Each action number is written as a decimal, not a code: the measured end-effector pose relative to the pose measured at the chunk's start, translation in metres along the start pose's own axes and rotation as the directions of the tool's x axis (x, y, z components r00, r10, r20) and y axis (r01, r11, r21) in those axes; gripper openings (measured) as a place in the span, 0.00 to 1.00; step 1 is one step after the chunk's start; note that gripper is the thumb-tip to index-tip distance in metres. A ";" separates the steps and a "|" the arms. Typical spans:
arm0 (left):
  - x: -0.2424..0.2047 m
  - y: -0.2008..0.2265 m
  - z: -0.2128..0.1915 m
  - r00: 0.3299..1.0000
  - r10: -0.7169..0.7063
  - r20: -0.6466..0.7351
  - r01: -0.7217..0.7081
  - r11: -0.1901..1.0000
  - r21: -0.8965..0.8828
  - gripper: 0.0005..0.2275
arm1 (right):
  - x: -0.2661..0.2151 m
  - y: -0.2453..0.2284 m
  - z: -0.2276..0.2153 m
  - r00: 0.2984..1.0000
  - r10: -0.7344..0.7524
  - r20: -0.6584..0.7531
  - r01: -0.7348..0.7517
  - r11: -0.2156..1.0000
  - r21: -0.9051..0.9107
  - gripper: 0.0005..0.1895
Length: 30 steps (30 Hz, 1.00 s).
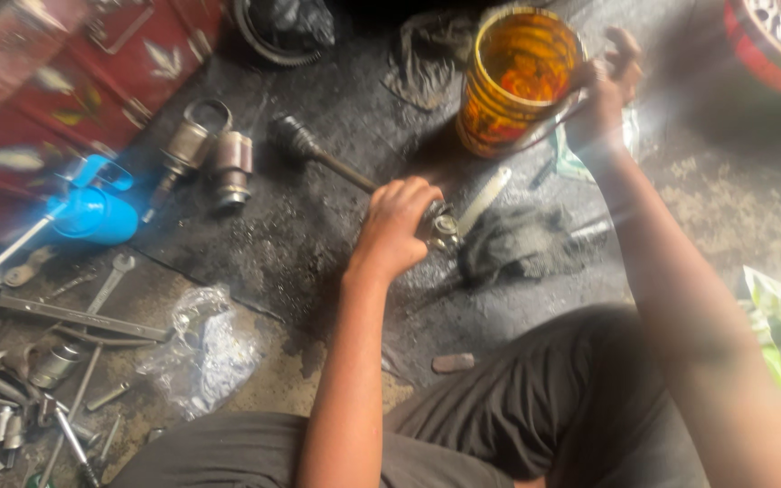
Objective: The person greases the joint of a CV axle by hand and wipes it with a cloth.
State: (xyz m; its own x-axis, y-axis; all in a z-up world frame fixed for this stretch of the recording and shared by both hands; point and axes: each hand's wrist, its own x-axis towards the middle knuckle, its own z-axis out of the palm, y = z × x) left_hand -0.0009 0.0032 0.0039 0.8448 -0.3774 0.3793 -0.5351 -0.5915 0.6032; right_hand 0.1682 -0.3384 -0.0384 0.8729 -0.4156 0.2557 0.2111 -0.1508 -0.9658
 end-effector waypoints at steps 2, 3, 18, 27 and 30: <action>0.000 -0.001 -0.001 1.000 -0.009 0.014 0.009 1.000 0.002 0.25 | 0.007 0.003 -0.017 0.912 -0.332 0.242 0.401 0.847 -0.350 0.24; -0.001 -0.001 0.000 1.000 -0.011 0.024 0.011 1.000 -0.002 0.25 | 0.011 0.003 -0.030 0.812 -0.433 0.391 0.581 0.665 -0.469 0.26; 0.000 0.002 0.000 1.000 -0.022 -0.012 0.022 0.999 -0.032 0.27 | -0.081 -0.046 0.036 0.941 -0.107 0.320 0.336 0.367 -0.867 0.62; 0.004 0.004 -0.014 0.996 -0.018 -0.092 0.014 0.998 -0.053 0.26 | -0.108 -0.020 -0.005 0.949 0.023 0.316 0.287 0.361 -0.888 0.52; 0.002 0.007 -0.017 0.993 -0.032 -0.113 0.024 0.997 -0.073 0.26 | -0.085 -0.029 -0.022 0.918 -0.300 0.259 0.314 0.149 -0.938 0.24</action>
State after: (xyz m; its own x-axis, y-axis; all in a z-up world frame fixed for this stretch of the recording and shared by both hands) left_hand -0.0029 0.0104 0.0208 0.8563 -0.2751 0.4370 -0.5133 -0.5470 0.6614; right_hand 0.0779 -0.3186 -0.0314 0.8523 -0.1037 0.5127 -0.1072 -0.9940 -0.0228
